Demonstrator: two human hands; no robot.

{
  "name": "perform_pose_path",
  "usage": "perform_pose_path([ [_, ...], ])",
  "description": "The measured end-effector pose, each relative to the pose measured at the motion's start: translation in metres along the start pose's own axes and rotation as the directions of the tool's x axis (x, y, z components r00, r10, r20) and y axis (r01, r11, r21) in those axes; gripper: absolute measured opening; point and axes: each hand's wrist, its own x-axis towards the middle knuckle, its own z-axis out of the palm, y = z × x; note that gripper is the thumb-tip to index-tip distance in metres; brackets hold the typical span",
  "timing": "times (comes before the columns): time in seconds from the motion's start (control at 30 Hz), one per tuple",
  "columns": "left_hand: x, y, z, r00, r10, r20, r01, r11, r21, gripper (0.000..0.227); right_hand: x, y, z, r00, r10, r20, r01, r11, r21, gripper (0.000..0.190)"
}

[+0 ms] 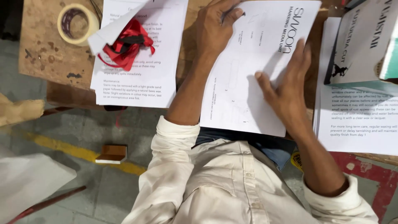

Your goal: The person sits at a workbench and folds printed instruction sheets, then wraps a red fabric pouch inside a folded sheet and places the wrapped item aside, repeating the packing with additional pouches and sheets from the table.

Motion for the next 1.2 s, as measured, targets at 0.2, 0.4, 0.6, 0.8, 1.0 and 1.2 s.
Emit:
perform_pose_path([
  [0.2, -0.003, 0.005, -0.006, 0.999, 0.026, 0.021, -0.023, 0.994, -0.102, 0.027, 0.038, 0.036, 0.006, 0.957, -0.226, -0.184, 0.216, 0.974, -0.075, 0.095],
  [0.4, -0.003, 0.004, -0.006, 0.998, 0.012, 0.065, -0.003, 0.989, -0.149, 0.027, 0.042, 0.053, 0.014, 0.947, -0.150, -0.284, 0.167, 0.985, 0.037, 0.090],
  [0.6, -0.003, 0.025, -0.013, 0.997, 0.031, 0.074, -0.025, 0.996, -0.082, 0.029, 0.049, 0.044, 0.006, 0.948, -0.094, -0.303, 0.113, 0.992, 0.047, 0.084],
  [0.8, -0.005, 0.011, -0.003, 0.996, 0.085, 0.026, -0.081, 0.989, -0.121, 0.027, 0.051, 0.063, 0.009, 0.918, -0.182, -0.352, 0.225, 0.971, 0.085, 0.079],
  [1.0, -0.003, 0.000, 0.002, 0.998, 0.043, 0.038, -0.033, 0.975, -0.219, 0.019, 0.047, 0.054, 0.003, 0.905, -0.201, -0.374, 0.280, 0.945, 0.169, 0.076],
  [1.2, 0.006, -0.019, 0.006, 0.992, 0.123, -0.009, -0.112, 0.865, -0.490, 0.018, 0.037, 0.001, -0.037, 0.995, 0.062, -0.084, -0.008, 0.847, 0.531, 0.061],
])
